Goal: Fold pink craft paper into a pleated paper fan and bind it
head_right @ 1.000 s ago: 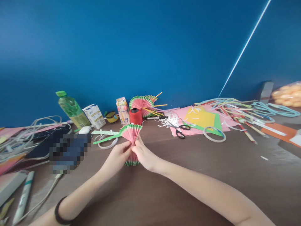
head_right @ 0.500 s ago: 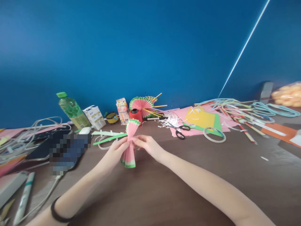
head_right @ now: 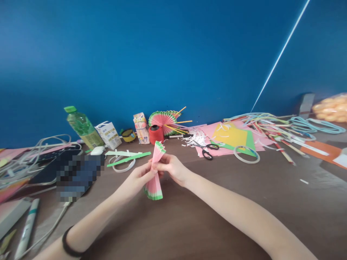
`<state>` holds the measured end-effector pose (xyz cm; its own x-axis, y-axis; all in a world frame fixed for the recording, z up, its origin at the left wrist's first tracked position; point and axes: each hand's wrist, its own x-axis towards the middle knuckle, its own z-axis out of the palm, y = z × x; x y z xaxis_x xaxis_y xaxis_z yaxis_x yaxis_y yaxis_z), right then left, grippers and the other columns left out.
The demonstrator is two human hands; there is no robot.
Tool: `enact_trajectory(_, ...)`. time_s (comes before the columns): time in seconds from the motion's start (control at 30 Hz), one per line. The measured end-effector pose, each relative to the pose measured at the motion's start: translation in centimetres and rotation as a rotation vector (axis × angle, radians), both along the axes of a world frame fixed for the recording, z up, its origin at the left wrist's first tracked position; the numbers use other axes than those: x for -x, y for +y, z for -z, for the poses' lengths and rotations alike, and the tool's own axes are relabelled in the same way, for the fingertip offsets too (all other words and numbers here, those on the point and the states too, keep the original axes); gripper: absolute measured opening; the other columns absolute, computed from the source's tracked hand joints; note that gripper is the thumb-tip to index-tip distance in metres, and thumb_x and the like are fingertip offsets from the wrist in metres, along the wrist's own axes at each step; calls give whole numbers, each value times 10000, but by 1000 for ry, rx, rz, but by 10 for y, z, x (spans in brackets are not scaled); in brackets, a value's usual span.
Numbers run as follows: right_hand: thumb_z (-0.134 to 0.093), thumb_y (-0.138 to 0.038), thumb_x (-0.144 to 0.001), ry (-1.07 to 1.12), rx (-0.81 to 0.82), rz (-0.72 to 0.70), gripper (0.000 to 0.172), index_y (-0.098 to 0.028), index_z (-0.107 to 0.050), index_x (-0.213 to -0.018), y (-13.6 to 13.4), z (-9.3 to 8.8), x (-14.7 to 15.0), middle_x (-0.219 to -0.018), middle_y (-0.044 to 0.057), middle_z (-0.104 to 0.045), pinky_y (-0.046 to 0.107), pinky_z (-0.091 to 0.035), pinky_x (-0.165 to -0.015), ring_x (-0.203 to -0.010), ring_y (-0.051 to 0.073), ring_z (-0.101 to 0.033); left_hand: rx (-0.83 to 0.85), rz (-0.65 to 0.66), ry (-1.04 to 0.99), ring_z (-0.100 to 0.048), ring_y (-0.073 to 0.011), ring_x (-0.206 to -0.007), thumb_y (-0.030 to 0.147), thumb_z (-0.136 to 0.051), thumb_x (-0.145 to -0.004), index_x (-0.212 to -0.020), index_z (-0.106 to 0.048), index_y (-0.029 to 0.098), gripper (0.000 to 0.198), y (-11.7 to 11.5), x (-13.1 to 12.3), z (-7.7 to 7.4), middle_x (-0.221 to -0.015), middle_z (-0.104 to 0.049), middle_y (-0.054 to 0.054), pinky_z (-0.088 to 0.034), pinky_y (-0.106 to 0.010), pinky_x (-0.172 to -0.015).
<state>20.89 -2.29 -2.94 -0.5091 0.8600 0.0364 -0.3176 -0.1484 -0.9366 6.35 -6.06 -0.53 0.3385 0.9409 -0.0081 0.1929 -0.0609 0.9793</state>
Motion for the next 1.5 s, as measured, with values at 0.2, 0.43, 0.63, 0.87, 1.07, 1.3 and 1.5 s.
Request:
enact_trajectory(0.2,-697,-309,-649,51,8,-22,250,-150,-634,-832,2,3,1,-597,-25,-529,231,-326,-439,-452,58,-370,89,8,-99,-596,-186,-795,415,-523,-771,-882,-616,128,321,1,-2,5,-882,-650,-77,-452,-305,-769)
enact_trajectory(0.43,-689,-316,-663,38,-48,206,178,-153,-647,-721,8,5,-1,-691,7,-576,275,-391,-591,-608,107,-499,197,-6,-123,-622,-174,-744,385,-508,-791,-985,-574,118,337,0,-5,10,-793,-665,-76,-465,-309,-747)
enact_trajectory(0.63,-697,-305,-647,49,-29,203,177,-153,-631,-710,7,5,-1,-689,6,-573,287,-381,-606,-620,118,-499,222,-5,-156,-626,-166,-731,359,-495,-801,-983,-561,114,311,1,-6,15,-791,-662,-70,-463,-313,-761)
enact_trajectory(0.87,-690,-296,-648,134,-6,273,181,-165,-567,-673,8,-2,0,-689,-22,-528,251,-340,-573,-617,96,-464,190,5,-82,-622,-158,-712,351,-451,-819,-1034,-541,117,330,0,-7,15,-808,-654,-73,-476,-304,-729)
enact_trajectory(1.07,-703,-283,-624,156,-13,333,192,-174,-545,-626,17,0,-3,-648,-35,-506,243,-336,-634,-643,96,-450,92,0,138,-617,-177,-778,345,-459,-794,-935,-563,147,264,-1,-3,16,-875,-660,-72,-481,-280,-661)
enact_trajectory(1.3,-718,-278,-593,195,13,391,192,-180,-557,-630,27,0,-11,-650,-41,-497,234,-333,-645,-656,95,-449,101,26,148,-636,-158,-721,294,-395,-826,-953,-538,131,251,0,-3,19,-851,-658,-71,-467,-305,-734)
enact_trajectory(1.5,-694,-310,-622,124,-30,390,203,-175,-543,-639,30,3,-12,-639,-43,-506,236,-342,-619,-619,90,-457,138,33,103,-631,-145,-691,289,-372,-847,-982,-523,106,273,1,-5,17,-841,-637,-79,-486,-307,-726)
